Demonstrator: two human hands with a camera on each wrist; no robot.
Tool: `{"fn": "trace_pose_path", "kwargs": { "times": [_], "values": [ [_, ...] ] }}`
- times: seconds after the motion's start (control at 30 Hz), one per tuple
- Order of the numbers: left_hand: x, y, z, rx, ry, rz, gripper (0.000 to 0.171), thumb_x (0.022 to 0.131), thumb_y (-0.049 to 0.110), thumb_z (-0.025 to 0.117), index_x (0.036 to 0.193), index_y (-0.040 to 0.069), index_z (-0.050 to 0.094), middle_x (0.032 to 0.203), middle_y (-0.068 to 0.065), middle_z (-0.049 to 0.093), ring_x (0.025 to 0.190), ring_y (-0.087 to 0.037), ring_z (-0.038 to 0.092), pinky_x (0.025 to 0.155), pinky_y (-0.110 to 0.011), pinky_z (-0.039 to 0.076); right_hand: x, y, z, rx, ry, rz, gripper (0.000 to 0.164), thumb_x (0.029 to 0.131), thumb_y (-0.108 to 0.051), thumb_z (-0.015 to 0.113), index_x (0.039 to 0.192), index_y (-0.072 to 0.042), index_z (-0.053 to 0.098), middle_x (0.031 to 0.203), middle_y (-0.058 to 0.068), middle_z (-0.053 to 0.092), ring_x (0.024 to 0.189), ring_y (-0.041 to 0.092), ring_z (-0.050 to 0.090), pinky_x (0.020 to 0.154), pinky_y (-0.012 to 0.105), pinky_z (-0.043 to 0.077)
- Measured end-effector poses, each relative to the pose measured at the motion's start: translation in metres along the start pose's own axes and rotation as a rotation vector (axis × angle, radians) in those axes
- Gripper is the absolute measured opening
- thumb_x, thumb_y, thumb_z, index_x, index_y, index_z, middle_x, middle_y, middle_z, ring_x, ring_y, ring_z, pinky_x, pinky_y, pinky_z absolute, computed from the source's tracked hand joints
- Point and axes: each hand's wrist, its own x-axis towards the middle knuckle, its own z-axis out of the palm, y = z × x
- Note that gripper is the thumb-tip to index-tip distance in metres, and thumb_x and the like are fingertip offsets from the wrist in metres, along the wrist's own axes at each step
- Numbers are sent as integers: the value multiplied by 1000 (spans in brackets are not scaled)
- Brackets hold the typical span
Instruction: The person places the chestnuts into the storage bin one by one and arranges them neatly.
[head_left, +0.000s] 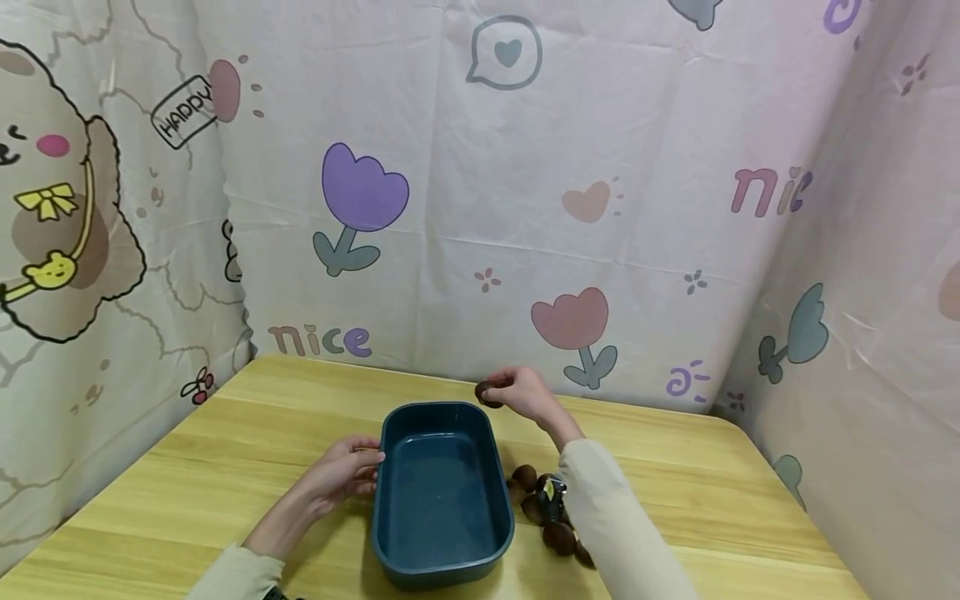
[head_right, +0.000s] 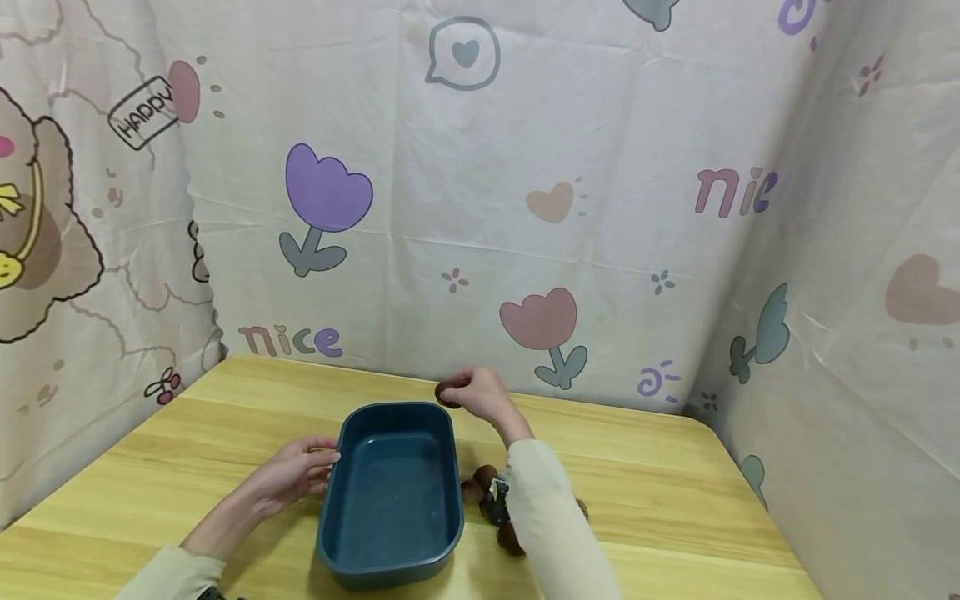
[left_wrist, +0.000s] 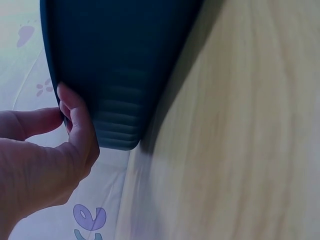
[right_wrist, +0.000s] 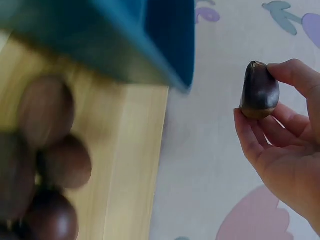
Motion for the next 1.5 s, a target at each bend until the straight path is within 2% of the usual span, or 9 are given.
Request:
{"fn": "trace_pose_path", "kwargs": {
  "times": [0.27, 0.53, 0.73, 0.87, 1.07, 1.23, 1.37, 1.5],
  "values": [
    [0, -4, 1, -38, -11, 0, 37, 98, 3, 48, 126, -15, 31, 90, -8, 57, 73, -13, 56, 67, -26, 53, 12, -17, 30, 164, -51, 22, 24, 88, -13, 70, 106, 3, 70, 95, 11, 69, 86, 21, 64, 87, 39, 51],
    [2, -5, 6, -54, -20, 2, 36, 98, 4, 48, 125, -13, 32, 89, -7, 57, 74, -14, 56, 68, -27, 52, 18, -13, 62, 264, -48, 44, 29, 86, -14, 73, 109, 2, 69, 103, 11, 67, 93, 21, 59, 86, 35, 49],
    [2, -1, 8, -39, -12, -1, 36, 99, 5, 47, 126, -13, 31, 92, -9, 56, 75, -15, 56, 67, -28, 52, 19, -12, 81, 285, -44, 35, 28, 83, -14, 76, 106, 1, 71, 98, 10, 70, 89, 18, 63, 85, 34, 50],
    [0, 2, 6, -46, -13, -2, 37, 99, 5, 46, 127, -14, 30, 93, -10, 56, 74, -14, 57, 66, -27, 53, 18, -13, 92, 288, -72, 62, 26, 83, -15, 76, 105, -1, 72, 95, 8, 71, 84, 16, 63, 83, 34, 51],
    [-1, 4, 3, -53, -30, 6, 37, 99, 4, 45, 127, -13, 29, 92, -9, 58, 76, -14, 58, 68, -28, 53, 16, -13, 107, 346, -94, 132, 25, 83, -10, 76, 103, 3, 72, 93, 8, 69, 78, 14, 61, 75, 31, 53],
    [0, 2, 3, -48, -20, 6, 38, 98, 4, 47, 127, -13, 30, 90, -9, 58, 75, -14, 58, 68, -28, 53, 12, -4, 119, 374, -68, 190, 25, 81, -4, 76, 103, 6, 71, 95, 10, 70, 75, 11, 59, 69, 26, 53],
    [0, 0, 1, -54, -21, 10, 39, 98, 3, 46, 129, -15, 29, 92, -10, 59, 76, -14, 59, 68, -28, 53, 8, 4, 127, 340, -57, 196, 25, 79, -3, 78, 101, 5, 72, 95, 10, 70, 79, 13, 60, 71, 29, 52],
    [-2, -1, 0, -59, -19, 9, 40, 98, 3, 45, 129, -15, 28, 93, -10, 59, 77, -14, 59, 68, -28, 53, 6, 8, 133, 304, -52, 191, 25, 77, -5, 80, 100, 3, 73, 96, 8, 69, 85, 17, 61, 80, 34, 51]
  ]
}}
